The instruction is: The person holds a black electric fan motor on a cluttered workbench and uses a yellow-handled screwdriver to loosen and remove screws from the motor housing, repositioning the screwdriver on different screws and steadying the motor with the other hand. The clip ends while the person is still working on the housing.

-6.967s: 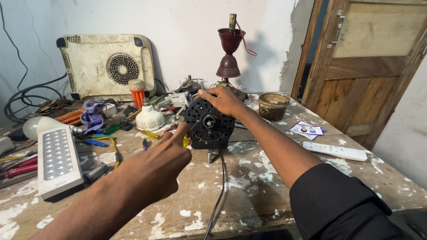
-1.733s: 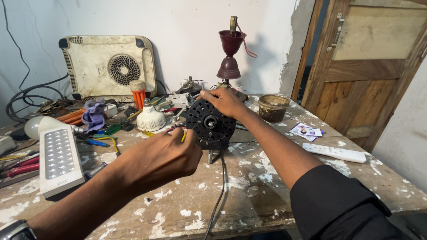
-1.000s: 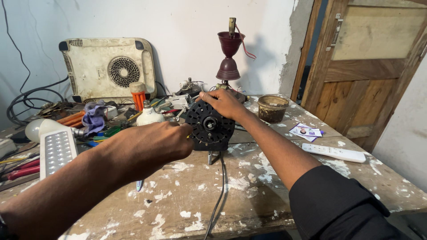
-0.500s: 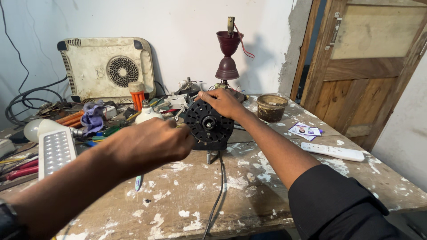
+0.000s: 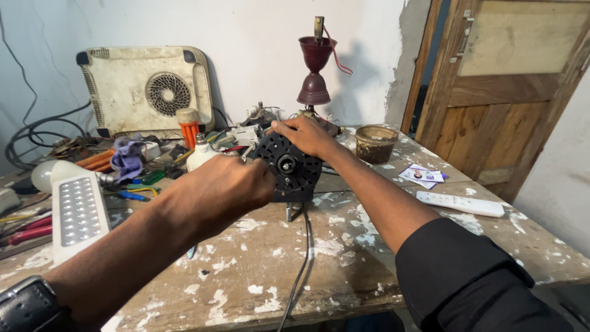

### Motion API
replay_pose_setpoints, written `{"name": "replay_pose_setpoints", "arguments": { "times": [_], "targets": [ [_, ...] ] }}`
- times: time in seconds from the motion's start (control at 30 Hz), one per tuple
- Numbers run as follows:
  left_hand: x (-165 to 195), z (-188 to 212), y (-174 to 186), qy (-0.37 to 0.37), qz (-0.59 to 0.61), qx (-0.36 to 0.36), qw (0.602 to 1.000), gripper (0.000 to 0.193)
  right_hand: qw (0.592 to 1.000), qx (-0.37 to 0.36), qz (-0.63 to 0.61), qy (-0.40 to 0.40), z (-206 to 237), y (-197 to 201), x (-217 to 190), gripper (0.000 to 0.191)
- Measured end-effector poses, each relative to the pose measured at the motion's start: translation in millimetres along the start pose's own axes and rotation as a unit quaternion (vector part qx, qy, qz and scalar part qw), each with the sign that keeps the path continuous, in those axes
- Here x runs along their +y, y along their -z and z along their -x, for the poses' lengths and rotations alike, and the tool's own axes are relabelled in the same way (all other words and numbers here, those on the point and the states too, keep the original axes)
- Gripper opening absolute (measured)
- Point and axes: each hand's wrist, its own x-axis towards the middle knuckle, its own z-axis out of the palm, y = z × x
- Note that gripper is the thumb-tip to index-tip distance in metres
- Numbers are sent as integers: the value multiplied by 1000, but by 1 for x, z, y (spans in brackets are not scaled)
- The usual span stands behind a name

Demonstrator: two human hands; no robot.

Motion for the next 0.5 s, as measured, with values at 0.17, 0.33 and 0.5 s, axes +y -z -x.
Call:
{"name": "replay_pose_setpoints", "arguments": {
  "times": [0.17,0.33,0.5],
  "targets": [
    [-1,8,6,187,205,42,960,6,1000,5,1,2,-2,1,-3,42],
    [-7,11,13,392,300,126,861,25,1000,4,-13,-6,-1,2,-4,41],
    [-15,4,11,543,382,41,747,19,1000,4,-28,-4,-2,1,-3,40]
  ]
}}
